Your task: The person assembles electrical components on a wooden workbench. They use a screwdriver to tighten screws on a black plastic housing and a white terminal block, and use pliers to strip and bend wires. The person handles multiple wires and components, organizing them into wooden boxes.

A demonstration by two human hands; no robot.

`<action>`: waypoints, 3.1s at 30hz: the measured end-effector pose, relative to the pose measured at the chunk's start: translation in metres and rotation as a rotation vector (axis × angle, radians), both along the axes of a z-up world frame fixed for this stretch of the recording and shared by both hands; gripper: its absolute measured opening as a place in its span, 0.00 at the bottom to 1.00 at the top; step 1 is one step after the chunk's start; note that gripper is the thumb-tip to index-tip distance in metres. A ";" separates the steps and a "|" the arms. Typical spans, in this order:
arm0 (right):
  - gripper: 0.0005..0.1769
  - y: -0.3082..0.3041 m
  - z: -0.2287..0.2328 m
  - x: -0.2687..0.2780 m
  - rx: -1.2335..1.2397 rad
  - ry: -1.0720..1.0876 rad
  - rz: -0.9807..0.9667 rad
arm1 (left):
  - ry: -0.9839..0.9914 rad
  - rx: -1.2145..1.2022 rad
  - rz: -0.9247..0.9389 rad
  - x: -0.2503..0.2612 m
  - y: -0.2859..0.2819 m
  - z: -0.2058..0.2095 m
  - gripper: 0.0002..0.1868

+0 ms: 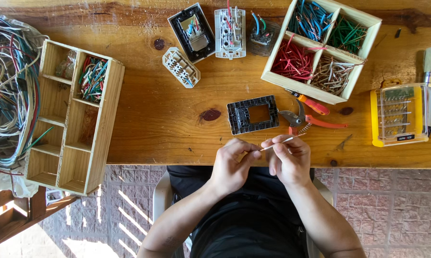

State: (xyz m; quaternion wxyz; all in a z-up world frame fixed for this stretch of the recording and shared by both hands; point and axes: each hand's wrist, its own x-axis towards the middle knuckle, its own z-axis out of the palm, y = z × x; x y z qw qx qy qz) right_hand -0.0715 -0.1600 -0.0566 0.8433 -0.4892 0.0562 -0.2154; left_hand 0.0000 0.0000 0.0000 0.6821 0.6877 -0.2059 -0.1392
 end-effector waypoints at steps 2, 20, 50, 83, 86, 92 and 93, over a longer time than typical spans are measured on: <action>0.06 -0.002 0.009 -0.001 0.006 -0.022 0.029 | 0.314 -0.121 -0.077 -0.004 -0.004 -0.005 0.04; 0.08 -0.002 0.008 0.002 -0.194 0.281 -0.099 | -0.635 0.263 0.273 -0.005 -0.013 -0.014 0.02; 0.08 -0.015 0.040 0.029 -0.336 0.179 0.219 | -0.121 0.049 0.158 -0.001 0.003 -0.002 0.00; 0.03 -0.039 0.063 0.099 -1.318 0.089 0.162 | -0.621 0.575 -0.038 0.072 0.014 -0.047 0.38; 0.03 -0.037 0.063 0.102 -1.394 0.045 0.172 | -0.638 0.588 -0.028 0.072 0.014 -0.052 0.35; 0.02 -0.036 0.059 0.103 -1.480 -0.014 0.150 | -0.660 0.573 -0.007 0.072 0.014 -0.056 0.35; 0.03 -0.037 0.058 0.103 -1.501 -0.032 0.145 | -0.661 0.570 -0.005 0.071 0.014 -0.056 0.35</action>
